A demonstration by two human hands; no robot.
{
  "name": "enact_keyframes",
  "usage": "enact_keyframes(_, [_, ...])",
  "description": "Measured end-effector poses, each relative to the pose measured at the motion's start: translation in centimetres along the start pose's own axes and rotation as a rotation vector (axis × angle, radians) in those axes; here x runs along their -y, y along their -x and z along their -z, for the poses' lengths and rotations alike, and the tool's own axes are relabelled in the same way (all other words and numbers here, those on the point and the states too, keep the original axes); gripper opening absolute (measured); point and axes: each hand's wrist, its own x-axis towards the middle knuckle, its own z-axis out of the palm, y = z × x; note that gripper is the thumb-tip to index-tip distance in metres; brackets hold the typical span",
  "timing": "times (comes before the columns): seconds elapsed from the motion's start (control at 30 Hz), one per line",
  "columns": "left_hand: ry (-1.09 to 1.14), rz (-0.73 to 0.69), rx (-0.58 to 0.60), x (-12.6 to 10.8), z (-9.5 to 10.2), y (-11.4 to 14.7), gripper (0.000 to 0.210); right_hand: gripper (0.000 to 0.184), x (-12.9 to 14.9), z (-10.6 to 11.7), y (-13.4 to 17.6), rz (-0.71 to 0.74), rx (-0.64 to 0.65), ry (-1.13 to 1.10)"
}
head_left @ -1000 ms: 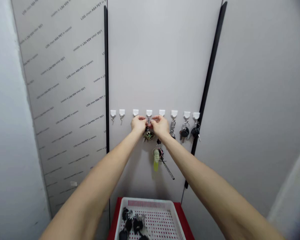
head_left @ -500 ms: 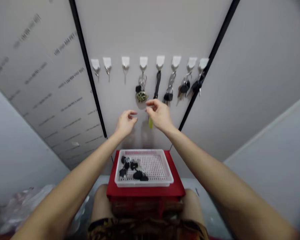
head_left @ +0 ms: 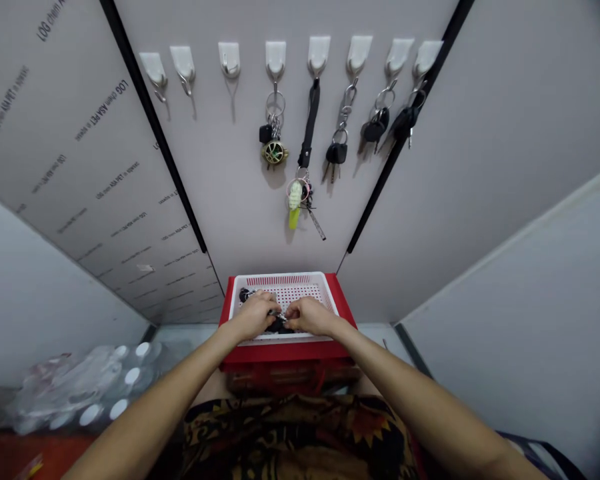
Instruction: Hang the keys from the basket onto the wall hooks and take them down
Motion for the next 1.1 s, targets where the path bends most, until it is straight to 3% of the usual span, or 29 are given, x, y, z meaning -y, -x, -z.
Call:
enact_keyframes(0.2, [0.071, 0.057, -0.064, -0.2, -0.3, 0.4, 0.019, 0.015, -0.3, -0.5, -0.3, 0.036, -0.104, 0.015])
enact_keyframes(0.4, [0.262, 0.062, -0.194, 0.1, -0.6, 0.0, 0.024, 0.013, 0.3, 0.4, -0.8, 0.071, -0.353, -0.187])
enact_keyframes(0.6, [0.789, 0.255, -0.288, -0.3, 0.3, -1.2, 0.025, 0.014, 1.7, 2.8, -1.3, -0.001, -0.314, -0.536])
enact_keyframes(0.73, [1.007, 0.268, -0.386, -0.7, 1.5, -1.8, 0.024, 0.014, 2.8, 4.3, -1.9, 0.02, -0.323, -0.596])
enact_keyframes(0.9, [1.034, 0.309, -0.553, -0.7, 5.0, -2.8, 0.014, 0.014, 5.2, 6.6, -3.0, 0.093, -0.355, -0.512])
enact_keyframes(1.0, [1.053, 0.255, -0.631, -0.7, 8.9, -3.5, 0.011, 0.013, 7.5, 9.1, -4.0, 0.167, -0.381, -0.478])
enact_keyframes(1.1, [1.033, 0.212, -0.731, -1.0, 13.8, -4.0, 0.01, 0.012, 10.5, 12.3, -5.0, 0.296, -0.492, -0.401])
